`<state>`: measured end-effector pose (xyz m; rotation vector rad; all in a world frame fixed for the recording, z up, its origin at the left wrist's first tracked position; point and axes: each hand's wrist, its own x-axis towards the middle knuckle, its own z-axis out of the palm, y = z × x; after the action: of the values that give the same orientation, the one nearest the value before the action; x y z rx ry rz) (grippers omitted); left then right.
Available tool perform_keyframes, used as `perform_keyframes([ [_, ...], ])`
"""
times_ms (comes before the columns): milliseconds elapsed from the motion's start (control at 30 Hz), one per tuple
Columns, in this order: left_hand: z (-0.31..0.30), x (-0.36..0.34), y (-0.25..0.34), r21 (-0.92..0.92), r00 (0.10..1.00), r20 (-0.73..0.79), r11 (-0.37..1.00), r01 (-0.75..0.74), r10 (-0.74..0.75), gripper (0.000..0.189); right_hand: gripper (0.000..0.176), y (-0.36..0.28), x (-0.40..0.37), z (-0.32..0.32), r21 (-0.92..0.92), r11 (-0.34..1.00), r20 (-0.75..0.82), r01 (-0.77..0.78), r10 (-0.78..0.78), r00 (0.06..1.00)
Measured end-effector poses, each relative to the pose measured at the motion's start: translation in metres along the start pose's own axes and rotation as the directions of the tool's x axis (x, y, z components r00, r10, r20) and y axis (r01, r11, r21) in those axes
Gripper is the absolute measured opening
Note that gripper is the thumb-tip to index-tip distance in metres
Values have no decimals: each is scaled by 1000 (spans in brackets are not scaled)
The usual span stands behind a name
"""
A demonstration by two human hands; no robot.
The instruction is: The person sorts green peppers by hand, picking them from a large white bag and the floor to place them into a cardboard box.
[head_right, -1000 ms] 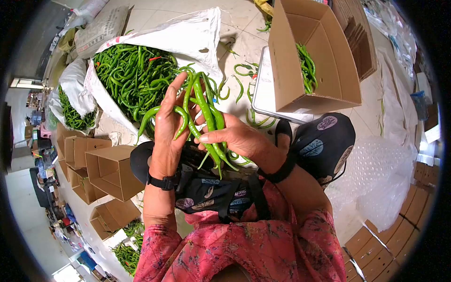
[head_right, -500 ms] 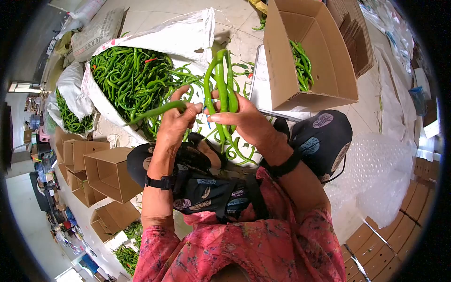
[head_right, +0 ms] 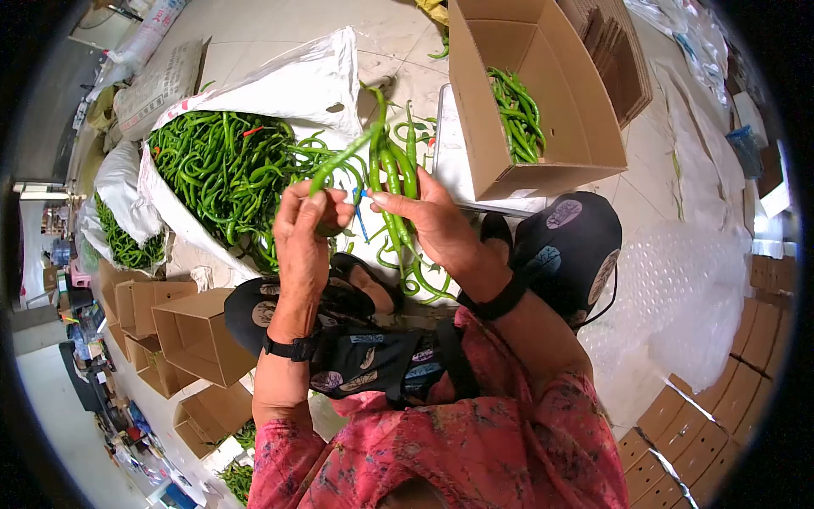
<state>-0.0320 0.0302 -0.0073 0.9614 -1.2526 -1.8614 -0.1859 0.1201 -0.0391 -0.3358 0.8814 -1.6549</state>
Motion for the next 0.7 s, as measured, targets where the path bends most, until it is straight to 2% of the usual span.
perform_keyframes([
  [33,1,1,-2,2,997,-46,998,-65,65,21,38,3,0,-3,-1,1000,-4,1,-1,1000],
  [100,3,2,-7,35,984,-129,992,-122,125,23,47,7,1,-3,-153,987,-44,48,-55,997],
  [133,3,3,-11,99,991,-93,991,-89,98,25,38,8,0,3,-236,966,-105,107,-135,985],
  [167,3,3,-13,163,996,-58,985,-60,70,27,38,8,-2,10,-236,965,-105,109,-137,985],
  [200,8,-2,-15,86,1000,-1,996,30,-30,40,41,8,-3,16,-493,863,-113,107,-186,976],
  [233,8,-3,-18,214,991,94,974,78,-100,53,44,8,-4,20,-712,697,-107,91,-235,966],
  [267,8,-3,-25,255,984,175,967,-2,-44,56,50,20,1,16,-900,378,46,217,-413,910],
  [300,11,-5,-30,287,966,258,954,-84,7,59,54,24,1,18,-897,324,131,301,-455,881],
  [333,12,-7,-32,160,973,214,986,47,-81,56,57,23,-1,19,-934,234,153,270,-422,894],
  [367,12,-7,-33,160,973,215,986,45,-80,56,61,22,-3,21,-961,140,170,240,-386,907],
  [400,15,-7,-27,-61,972,200,989,137,-122,55,61,21,-5,21,-960,140,171,241,-386,906],
  [433,16,-6,-24,-280,967,192,935,217,-166,55,66,22,-7,22,-953,104,239,284,-320,917],
  [467,13,-4,-24,-278,965,179,931,237,-192,57,71,21,-10,23,-941,73,305,332,-247,920],
  [500,10,-4,-21,-279,967,170,932,232,-190,57,71,17,-15,27,-938,75,312,338,-242,919],
  [567,4,-3,-15,-265,968,181,940,217,-173,54,77,-1,-27,41,-922,137,349,362,-113,930],
  [600,-1,0,-17,-324,967,211,923,206,-142,55,75,-7,-30,45,-907,90,396,412,-159,904],
  [633,-3,1,-13,-356,959,248,908,220,-135,65,75,-17,-34,50,-906,95,395,412,-154,905],
  [700,-7,3,-6,-585,887,460,737,338,-41,67,70,-42,-41,55,-772,524,372,359,-86,924],
])
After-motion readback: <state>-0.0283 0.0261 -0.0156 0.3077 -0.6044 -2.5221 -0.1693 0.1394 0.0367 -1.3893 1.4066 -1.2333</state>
